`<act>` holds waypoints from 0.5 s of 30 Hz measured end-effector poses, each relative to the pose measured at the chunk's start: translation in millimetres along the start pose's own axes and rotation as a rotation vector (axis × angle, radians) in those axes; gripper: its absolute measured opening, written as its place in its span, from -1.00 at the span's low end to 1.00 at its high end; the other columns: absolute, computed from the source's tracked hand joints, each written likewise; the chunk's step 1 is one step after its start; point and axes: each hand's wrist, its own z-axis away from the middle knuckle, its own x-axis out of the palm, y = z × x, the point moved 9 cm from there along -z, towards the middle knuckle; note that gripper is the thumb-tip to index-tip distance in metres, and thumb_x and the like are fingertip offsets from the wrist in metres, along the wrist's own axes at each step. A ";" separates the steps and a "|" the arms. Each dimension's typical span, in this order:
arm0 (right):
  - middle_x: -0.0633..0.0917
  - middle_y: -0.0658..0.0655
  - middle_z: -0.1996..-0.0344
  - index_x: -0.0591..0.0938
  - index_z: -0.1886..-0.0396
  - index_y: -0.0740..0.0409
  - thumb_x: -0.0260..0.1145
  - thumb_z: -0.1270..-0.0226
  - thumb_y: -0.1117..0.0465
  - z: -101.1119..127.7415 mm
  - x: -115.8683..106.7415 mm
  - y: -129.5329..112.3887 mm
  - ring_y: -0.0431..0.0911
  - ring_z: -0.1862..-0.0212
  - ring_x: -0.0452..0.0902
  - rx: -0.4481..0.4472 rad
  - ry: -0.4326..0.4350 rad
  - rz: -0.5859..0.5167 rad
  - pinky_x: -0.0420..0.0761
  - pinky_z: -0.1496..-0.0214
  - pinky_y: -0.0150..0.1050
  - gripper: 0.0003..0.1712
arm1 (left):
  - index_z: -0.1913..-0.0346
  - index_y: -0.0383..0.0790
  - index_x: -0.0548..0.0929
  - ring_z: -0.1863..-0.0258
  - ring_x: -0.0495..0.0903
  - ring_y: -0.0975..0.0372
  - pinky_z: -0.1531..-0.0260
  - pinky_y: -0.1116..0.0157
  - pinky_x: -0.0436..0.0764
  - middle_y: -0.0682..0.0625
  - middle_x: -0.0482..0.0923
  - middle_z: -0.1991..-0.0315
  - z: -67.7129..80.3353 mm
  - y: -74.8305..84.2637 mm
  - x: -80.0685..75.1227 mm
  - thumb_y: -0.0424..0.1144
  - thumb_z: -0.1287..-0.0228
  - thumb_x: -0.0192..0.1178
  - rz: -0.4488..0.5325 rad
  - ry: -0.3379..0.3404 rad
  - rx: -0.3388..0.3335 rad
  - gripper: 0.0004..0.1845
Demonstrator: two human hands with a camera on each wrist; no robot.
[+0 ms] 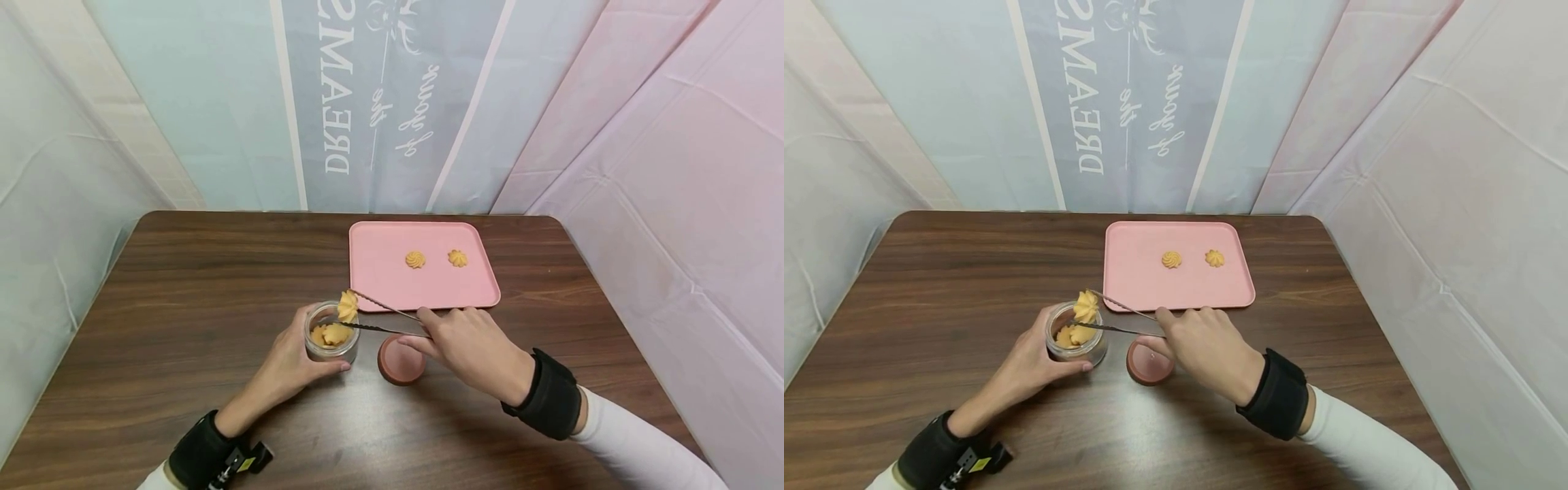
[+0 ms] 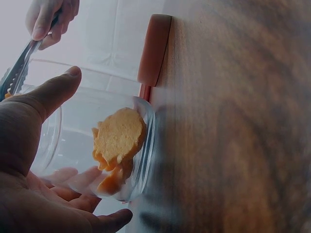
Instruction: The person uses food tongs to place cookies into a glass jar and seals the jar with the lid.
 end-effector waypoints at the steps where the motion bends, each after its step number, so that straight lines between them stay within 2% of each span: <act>1: 0.38 -0.18 0.71 0.48 0.46 0.00 0.46 -0.36 -0.19 -0.4 0.0 -1.7 -0.22 0.69 0.36 -0.005 0.007 0.004 0.31 0.69 -0.29 -0.52 | -0.42 -0.24 0.37 -0.23 0.62 -0.07 -0.21 -0.15 0.55 -0.21 0.63 -0.28 0.1 -0.3 0.0 -0.17 0.19 0.79 -0.003 0.000 -0.005 0.08; 6: 0.47 -0.15 0.67 0.52 0.43 0.01 0.49 -0.32 -0.20 -3.0 2.7 -6.9 -0.15 0.65 0.48 -0.013 0.010 0.027 0.40 0.67 -0.24 -0.53 | -0.41 -0.29 0.37 -0.22 0.63 -0.11 -0.19 -0.18 0.56 -0.26 0.63 -0.24 -0.2 -2.0 -0.8 -0.11 0.19 0.79 -0.018 0.003 -0.031 0.09; 15: 0.42 -0.15 0.66 0.51 0.45 0.00 0.47 -0.36 -0.20 -5.7 7.2 -9.6 -0.16 0.63 0.47 -0.013 -0.016 0.007 0.41 0.65 -0.25 -0.53 | -0.41 -0.30 0.36 -0.23 0.62 -0.14 -0.20 -0.20 0.55 -0.27 0.63 -0.22 -0.5 -2.2 -1.2 -0.11 0.19 0.80 -0.020 -0.004 -0.044 0.10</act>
